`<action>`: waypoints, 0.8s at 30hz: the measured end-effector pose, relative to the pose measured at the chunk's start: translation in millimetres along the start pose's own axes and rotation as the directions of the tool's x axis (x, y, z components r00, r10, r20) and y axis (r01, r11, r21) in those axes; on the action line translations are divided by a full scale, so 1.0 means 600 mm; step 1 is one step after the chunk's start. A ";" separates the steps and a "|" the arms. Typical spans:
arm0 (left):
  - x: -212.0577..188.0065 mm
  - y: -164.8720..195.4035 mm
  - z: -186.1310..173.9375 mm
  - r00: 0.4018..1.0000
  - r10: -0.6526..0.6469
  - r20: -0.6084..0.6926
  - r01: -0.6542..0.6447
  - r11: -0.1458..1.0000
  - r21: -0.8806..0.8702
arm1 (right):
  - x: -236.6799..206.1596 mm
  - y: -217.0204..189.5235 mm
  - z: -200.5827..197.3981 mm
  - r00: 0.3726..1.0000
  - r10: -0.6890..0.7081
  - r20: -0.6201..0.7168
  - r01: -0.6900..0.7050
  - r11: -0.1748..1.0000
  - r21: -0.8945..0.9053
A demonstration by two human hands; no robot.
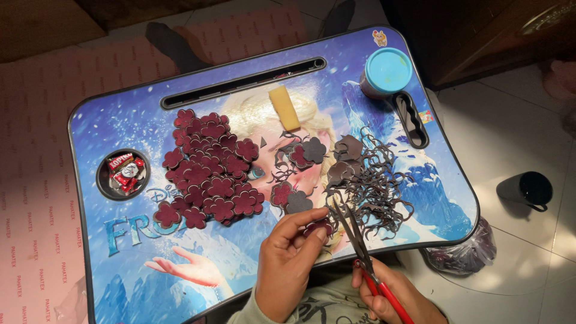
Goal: The person holds small dark flower-shaped fabric cutouts and uses red-handled scissors to trim excess material from their edges, placing trimmed pieces on a pile and letting cut scraps accumulate on the tray. The person repeats this trimming cycle one piece at a time across the episode.
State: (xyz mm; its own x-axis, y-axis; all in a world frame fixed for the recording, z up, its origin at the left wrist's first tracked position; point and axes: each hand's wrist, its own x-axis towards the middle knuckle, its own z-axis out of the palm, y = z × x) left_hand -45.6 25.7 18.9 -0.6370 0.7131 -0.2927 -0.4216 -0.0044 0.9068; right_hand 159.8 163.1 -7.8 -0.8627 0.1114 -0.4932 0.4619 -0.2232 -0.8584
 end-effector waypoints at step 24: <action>-0.009 0.040 0.026 0.991 -0.126 0.055 0.132 0.981 -0.142 | -0.007 -0.047 0.019 0.999 -0.028 -0.035 0.022 0.987 -0.156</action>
State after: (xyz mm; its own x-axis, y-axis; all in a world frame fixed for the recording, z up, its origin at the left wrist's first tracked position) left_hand -42.1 33.1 46.9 -0.5428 0.7451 -0.3876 -0.5897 -0.0095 0.8075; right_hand 147.7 158.2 20.0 -0.8675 0.1515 -0.4738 0.4693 -0.0666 -0.8805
